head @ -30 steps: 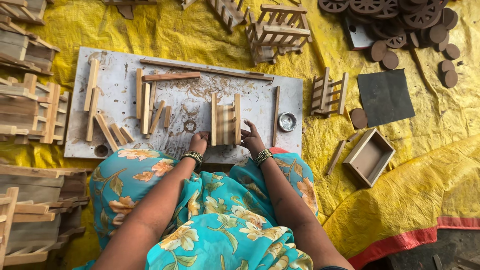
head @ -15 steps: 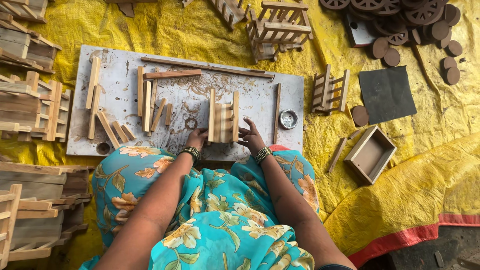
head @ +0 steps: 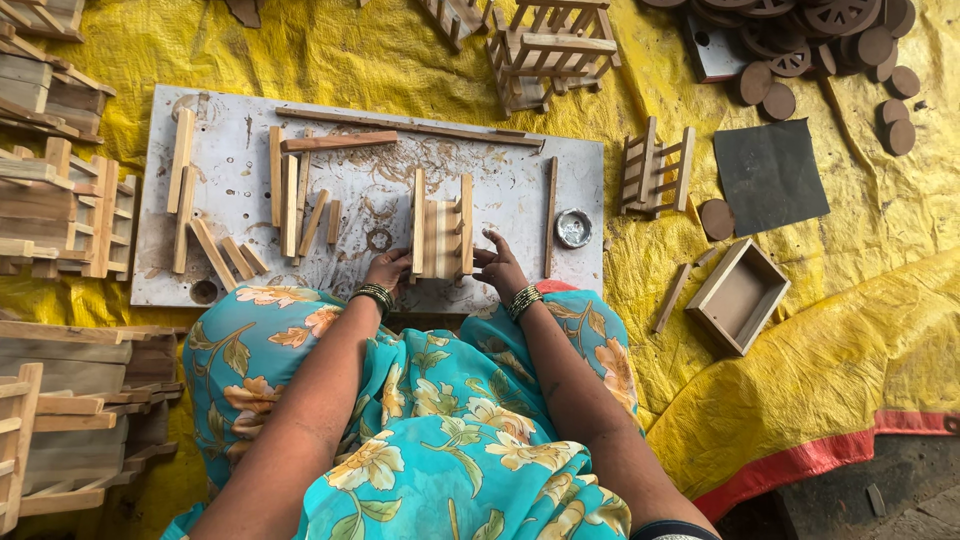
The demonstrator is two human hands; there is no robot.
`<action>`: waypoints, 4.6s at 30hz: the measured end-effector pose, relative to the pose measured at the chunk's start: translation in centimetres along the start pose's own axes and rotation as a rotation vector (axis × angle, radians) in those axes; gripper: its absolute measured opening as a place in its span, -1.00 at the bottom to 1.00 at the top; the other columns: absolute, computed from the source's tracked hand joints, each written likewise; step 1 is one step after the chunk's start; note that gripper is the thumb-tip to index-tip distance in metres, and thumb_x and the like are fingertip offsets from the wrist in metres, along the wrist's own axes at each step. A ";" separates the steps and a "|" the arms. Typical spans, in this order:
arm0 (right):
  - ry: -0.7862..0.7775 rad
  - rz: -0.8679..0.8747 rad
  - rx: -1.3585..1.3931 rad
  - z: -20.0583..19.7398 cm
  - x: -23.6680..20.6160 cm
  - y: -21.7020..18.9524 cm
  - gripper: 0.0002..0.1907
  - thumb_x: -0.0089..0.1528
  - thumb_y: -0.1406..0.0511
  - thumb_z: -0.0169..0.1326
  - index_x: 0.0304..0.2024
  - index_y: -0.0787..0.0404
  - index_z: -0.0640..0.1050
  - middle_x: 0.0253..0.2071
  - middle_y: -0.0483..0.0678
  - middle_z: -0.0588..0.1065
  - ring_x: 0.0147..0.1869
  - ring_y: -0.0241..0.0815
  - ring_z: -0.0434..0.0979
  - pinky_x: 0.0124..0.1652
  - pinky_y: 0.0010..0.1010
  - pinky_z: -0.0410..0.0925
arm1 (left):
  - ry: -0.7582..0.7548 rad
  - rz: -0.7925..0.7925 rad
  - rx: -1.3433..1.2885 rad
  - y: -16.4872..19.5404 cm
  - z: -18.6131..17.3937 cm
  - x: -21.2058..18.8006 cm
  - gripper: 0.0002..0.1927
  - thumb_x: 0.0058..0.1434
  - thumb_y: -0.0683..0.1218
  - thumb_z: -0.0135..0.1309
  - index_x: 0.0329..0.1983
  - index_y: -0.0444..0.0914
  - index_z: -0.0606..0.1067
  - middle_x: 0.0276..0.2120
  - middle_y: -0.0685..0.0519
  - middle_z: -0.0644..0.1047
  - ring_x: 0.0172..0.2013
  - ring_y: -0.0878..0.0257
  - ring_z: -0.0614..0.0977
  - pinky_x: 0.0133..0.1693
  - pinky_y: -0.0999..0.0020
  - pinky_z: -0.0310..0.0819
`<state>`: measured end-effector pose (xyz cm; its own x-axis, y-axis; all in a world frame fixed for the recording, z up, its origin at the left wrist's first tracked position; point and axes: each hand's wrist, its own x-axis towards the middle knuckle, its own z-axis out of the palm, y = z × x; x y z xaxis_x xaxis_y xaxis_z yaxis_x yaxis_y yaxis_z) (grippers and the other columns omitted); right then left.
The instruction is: The person sits on the ground assembling small wooden toy furniture. They pick up small wooden sticks and slats, apply glue from a small dish, and press the pieces onto a partially built wooden chair frame on a board, adding pieces one at a time and adjusting their positions.
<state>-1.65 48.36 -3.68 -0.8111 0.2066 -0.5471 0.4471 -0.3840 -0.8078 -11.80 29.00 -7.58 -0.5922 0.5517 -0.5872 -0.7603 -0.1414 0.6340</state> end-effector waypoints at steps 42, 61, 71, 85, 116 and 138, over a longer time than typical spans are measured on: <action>-0.113 -0.212 0.150 -0.5 -1.3 -0.4 -0.43 0.25 0.52 -0.22 0.33 0.12 0.25 0.27 0.30 0.44 0.23 0.23 0.52 0.12 -0.02 0.39 | 0.230 0.733 -0.302 10.8 -20.9 -26.3 -0.68 0.27 -0.11 0.22 0.02 -0.39 0.57 -0.35 -0.03 0.67 -0.44 0.24 0.69 -0.34 0.30 0.68; -0.109 -0.187 0.140 -1.7 0.6 0.5 -0.51 0.30 0.49 -0.20 0.25 0.03 0.32 0.28 0.24 0.49 0.26 0.22 0.53 0.12 0.03 0.39 | 0.763 1.123 -0.483 10.3 -34.0 -53.6 -0.81 0.23 -0.12 0.28 -0.15 -0.29 0.59 -0.28 -0.04 0.64 -0.30 0.17 0.67 -0.26 0.28 0.65; -0.133 -0.154 0.128 -1.5 1.2 0.5 -0.51 0.31 0.50 -0.18 0.24 -0.01 0.34 0.31 0.20 0.50 0.31 0.17 0.52 0.18 0.05 0.38 | 0.884 1.028 -0.788 -8.1 -38.6 -54.2 -0.83 0.24 -0.10 0.22 -0.12 -0.14 0.54 -0.22 0.07 0.58 -0.24 0.10 0.64 -0.27 0.09 0.61; -0.145 -0.206 0.171 -1.6 -0.3 0.9 -0.55 0.31 0.50 -0.19 0.19 -0.01 0.36 0.32 0.20 0.48 0.30 0.17 0.51 0.16 0.02 0.39 | 0.986 0.580 -0.541 -18.3 -34.3 -46.9 -0.74 0.33 -0.17 0.10 0.04 -0.37 0.54 -0.37 -0.05 0.61 -0.49 0.18 0.55 -0.45 0.25 0.36; -0.312 -0.196 0.337 -2.3 -1.3 1.0 -0.48 0.32 0.48 -0.12 0.31 -0.02 0.35 0.38 0.27 0.40 0.30 0.27 0.48 0.19 0.06 0.38 | 0.884 0.244 -0.508 -15.9 -37.0 -47.8 -0.72 0.43 -0.02 -0.13 0.02 -0.26 0.48 -0.26 -0.03 0.61 -0.31 0.06 0.67 -0.31 0.06 0.62; -0.082 -0.216 0.345 -3.3 -1.6 1.5 -0.44 0.22 0.49 -0.11 0.28 0.09 0.33 0.14 0.18 0.54 0.14 0.08 0.59 0.10 -0.08 0.41 | 0.966 -0.049 -0.491 -13.8 -36.5 -48.8 -0.64 0.52 0.05 -0.22 0.19 -0.22 0.40 -0.03 -0.11 0.54 -0.09 -0.07 0.58 -0.08 -0.12 0.50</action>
<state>1.54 50.46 -4.71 -0.9062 0.2483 -0.3424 0.1219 -0.6219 -0.7735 17.89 -25.92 -6.06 -0.3546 -0.2844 -0.8907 -0.6855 -0.5688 0.4545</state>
